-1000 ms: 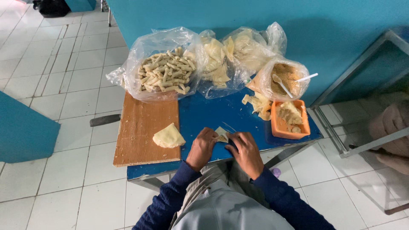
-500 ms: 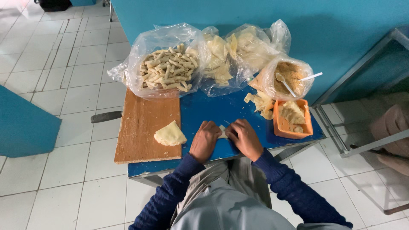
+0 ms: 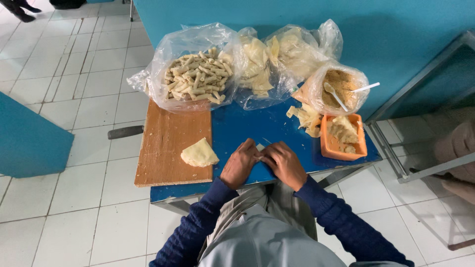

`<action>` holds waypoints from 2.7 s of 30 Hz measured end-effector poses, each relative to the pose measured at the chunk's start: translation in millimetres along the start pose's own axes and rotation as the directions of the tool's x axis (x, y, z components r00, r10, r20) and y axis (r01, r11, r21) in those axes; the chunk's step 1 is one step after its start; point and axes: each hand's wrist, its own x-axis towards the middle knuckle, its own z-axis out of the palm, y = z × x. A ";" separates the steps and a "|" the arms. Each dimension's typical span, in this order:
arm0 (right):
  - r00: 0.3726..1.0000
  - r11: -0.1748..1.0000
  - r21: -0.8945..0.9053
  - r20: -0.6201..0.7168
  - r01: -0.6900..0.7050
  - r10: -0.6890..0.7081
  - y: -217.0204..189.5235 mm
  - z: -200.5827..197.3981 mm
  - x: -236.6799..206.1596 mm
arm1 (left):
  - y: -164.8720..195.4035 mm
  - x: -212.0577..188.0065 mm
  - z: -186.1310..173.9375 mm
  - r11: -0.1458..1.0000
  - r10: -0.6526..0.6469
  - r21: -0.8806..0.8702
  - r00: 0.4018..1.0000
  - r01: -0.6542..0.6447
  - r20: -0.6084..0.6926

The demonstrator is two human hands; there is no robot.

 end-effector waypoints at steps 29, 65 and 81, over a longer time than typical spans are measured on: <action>0.997 0.985 -0.166 -0.051 0.044 -0.053 -2.6 4.2 -0.3 | -0.5 8.4 1.0 0.992 0.004 0.124 0.996 0.007 -0.086; 0.946 0.990 0.037 0.301 -0.137 0.120 6.2 -35.3 78.0 | -10.8 -48.8 -105.1 0.728 -0.272 0.523 0.887 0.443 -0.373; 0.953 0.820 0.514 -0.015 -0.251 0.302 -17.0 -21.8 102.3 | -4.1 -33.6 -98.5 0.930 -0.359 -0.059 0.866 0.362 -0.349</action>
